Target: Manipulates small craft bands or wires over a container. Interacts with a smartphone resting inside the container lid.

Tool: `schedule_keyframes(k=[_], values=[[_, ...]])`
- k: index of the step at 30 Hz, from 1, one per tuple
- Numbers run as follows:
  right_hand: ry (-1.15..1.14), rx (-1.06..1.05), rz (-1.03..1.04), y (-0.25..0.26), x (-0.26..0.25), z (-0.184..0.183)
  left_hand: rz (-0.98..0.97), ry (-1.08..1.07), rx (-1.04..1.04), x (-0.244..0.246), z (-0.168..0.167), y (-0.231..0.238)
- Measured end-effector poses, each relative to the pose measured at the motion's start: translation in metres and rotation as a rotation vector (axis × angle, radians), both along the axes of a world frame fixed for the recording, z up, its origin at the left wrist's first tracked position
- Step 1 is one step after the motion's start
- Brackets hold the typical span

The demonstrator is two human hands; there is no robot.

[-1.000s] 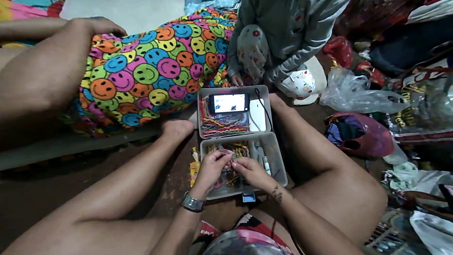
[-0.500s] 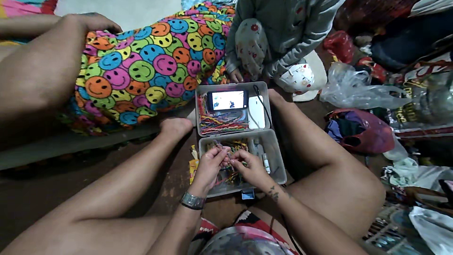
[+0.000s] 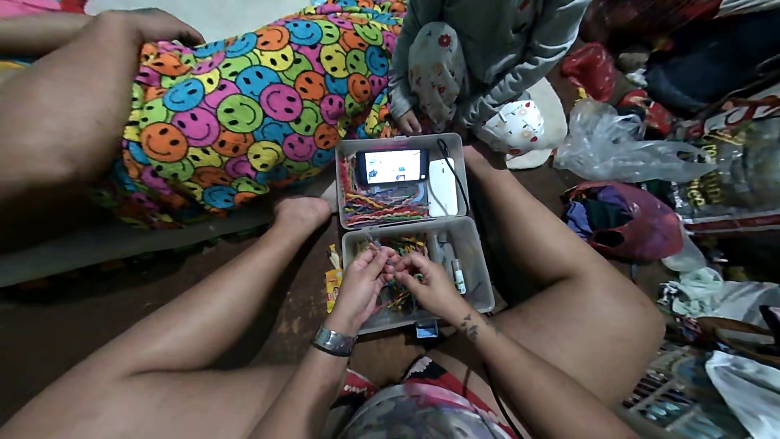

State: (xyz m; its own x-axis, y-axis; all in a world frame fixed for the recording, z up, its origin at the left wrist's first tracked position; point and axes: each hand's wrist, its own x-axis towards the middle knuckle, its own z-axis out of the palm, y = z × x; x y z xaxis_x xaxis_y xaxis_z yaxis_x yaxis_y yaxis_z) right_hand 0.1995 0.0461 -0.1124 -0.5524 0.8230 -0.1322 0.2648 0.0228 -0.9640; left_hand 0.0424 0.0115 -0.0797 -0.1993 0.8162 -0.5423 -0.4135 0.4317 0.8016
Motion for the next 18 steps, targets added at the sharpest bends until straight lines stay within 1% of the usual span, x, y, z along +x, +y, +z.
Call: schedule_keyframes(k=[5, 9, 12, 15, 18], values=[[-0.021, -0.068, -0.065, -0.002, 0.001, 0.003, -0.073, -0.011, -0.017, -0.001, 0.000, 0.000], [-0.008, -0.084, -0.075, 0.001, 0.002, 0.002, -0.104, 0.036, -0.011, -0.002, 0.000, -0.001], [0.039, -0.131, -0.108, 0.008, 0.005, 0.005, -0.228, 0.092, -0.046, -0.004, 0.002, -0.002], [0.118, -0.261, -0.072, 0.013, 0.008, 0.011, -0.397, 0.082, -0.098, -0.004, 0.003, -0.003], [0.138, -0.341, -0.068, 0.014, 0.009, 0.012, -0.470, 0.077, -0.110, -0.002, 0.002, -0.003]])
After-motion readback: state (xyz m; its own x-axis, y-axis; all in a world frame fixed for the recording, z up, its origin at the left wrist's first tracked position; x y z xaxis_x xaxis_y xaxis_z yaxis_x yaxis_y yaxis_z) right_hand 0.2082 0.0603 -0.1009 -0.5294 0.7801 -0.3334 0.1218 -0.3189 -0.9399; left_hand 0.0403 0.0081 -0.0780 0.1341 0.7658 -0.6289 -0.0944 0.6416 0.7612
